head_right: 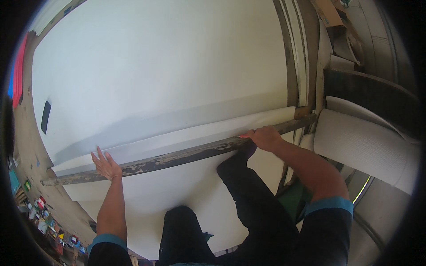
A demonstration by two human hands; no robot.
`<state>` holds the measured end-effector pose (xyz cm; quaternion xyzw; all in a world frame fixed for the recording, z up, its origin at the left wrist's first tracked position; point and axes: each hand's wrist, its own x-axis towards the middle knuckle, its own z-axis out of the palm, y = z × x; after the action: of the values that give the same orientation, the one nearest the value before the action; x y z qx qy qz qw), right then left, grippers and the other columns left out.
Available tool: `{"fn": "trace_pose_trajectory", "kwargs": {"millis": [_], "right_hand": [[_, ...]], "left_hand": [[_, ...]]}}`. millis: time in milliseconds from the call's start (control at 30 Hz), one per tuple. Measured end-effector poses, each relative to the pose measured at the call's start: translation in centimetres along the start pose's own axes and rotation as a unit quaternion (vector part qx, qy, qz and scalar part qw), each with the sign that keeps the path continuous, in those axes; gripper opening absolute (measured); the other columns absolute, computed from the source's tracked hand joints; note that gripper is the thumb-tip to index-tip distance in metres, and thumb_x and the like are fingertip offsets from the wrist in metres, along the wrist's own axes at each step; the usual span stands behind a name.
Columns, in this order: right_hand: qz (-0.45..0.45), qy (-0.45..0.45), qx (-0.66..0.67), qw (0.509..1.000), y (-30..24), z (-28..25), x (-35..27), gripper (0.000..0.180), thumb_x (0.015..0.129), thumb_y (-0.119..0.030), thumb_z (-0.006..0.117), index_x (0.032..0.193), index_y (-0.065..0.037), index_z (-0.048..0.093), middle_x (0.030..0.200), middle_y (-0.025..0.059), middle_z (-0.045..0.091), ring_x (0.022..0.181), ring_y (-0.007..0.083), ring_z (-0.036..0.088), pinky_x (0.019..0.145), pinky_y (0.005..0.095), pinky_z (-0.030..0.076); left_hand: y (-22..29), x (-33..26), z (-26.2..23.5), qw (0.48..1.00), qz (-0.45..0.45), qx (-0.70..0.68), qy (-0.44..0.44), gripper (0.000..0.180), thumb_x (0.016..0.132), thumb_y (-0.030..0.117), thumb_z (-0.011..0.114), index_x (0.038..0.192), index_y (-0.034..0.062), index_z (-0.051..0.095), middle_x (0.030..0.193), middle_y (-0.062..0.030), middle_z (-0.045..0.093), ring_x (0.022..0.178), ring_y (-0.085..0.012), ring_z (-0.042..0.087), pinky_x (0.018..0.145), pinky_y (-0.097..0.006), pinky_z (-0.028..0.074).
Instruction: The person uses a utility knife and a straightedge to cut large white foam sheets into strips. They measure and mark the foam, then slice along the guide to separate sections. Cut pieces are stacked nearby while the person continues cutting additional sheets.
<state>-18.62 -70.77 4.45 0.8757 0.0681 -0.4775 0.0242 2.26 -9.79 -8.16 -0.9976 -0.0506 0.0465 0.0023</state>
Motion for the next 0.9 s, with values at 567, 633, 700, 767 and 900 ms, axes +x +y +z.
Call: {"fn": "trace_pose_trajectory", "kwargs": {"millis": [567, 633, 700, 767, 900], "right_hand": [[0.172, 0.028, 0.061, 0.983, 17.6, 10.2, -7.7, 0.031, 0.101, -0.025, 0.058, 0.125, -0.04, 0.073, 0.107, 0.0076, 0.076, 0.098, 0.0294, 0.075, 0.085, 0.0456, 0.058], [0.235, -0.052, 0.006, 0.971, 18.9, 9.7, -8.0, 0.028, 0.103, -0.029, 0.057, 0.121, -0.038, 0.076, 0.11, 0.0064, 0.076, 0.104, 0.0281, 0.074, 0.09, 0.045, 0.057], [0.248, -0.04, 0.019, 0.968, 20.1, 9.6, -8.9, 0.027, 0.103, -0.032, 0.057, 0.122, -0.036, 0.076, 0.109, 0.007, 0.076, 0.107, 0.0268, 0.073, 0.092, 0.0446, 0.056], [0.251, -0.018, 0.01, 0.968, 21.3, 10.7, -9.9, 0.026, 0.101, -0.027, 0.057, 0.121, -0.029, 0.074, 0.107, 0.0086, 0.075, 0.105, 0.028, 0.073, 0.09, 0.0454, 0.055], [0.306, 0.002, -0.064, 0.95, 24.1, 12.8, -13.1, 0.021, 0.099, -0.013, 0.059, 0.118, -0.015, 0.069, 0.104, 0.0109, 0.074, 0.097, 0.0307, 0.073, 0.082, 0.0464, 0.056]], "left_hand": [[-2.4, 0.8, 1.3, 1.0, 0.004, -0.02, 0.017, 0.059, 0.111, 0.054, 0.03, 0.16, 0.0266, 0.044, 0.171, -0.0151, 0.027, 0.157, -0.0361, 0.028, 0.125, -0.056, 0.02], [-2.8, 0.7, 1.4, 1.0, 0.009, -0.015, 0.02, 0.06, 0.11, 0.055, 0.028, 0.16, 0.0268, 0.044, 0.171, -0.0155, 0.028, 0.157, -0.0366, 0.027, 0.124, -0.056, 0.02], [-3.1, 0.8, 1.6, 0.999, 0.015, -0.018, 0.026, 0.06, 0.11, 0.055, 0.028, 0.16, 0.0266, 0.044, 0.171, -0.0161, 0.028, 0.157, -0.0372, 0.028, 0.124, -0.056, 0.021], [-3.4, 0.9, 1.6, 0.999, 0.024, -0.027, 0.033, 0.06, 0.11, 0.055, 0.028, 0.16, 0.0261, 0.045, 0.171, -0.0169, 0.029, 0.156, -0.0378, 0.029, 0.123, -0.057, 0.023], [-2.9, 1.1, 1.4, 0.999, 0.035, -0.016, 0.03, 0.057, 0.111, 0.051, 0.032, 0.16, 0.0249, 0.045, 0.17, -0.018, 0.03, 0.153, -0.0394, 0.034, 0.119, -0.058, 0.029]]}}
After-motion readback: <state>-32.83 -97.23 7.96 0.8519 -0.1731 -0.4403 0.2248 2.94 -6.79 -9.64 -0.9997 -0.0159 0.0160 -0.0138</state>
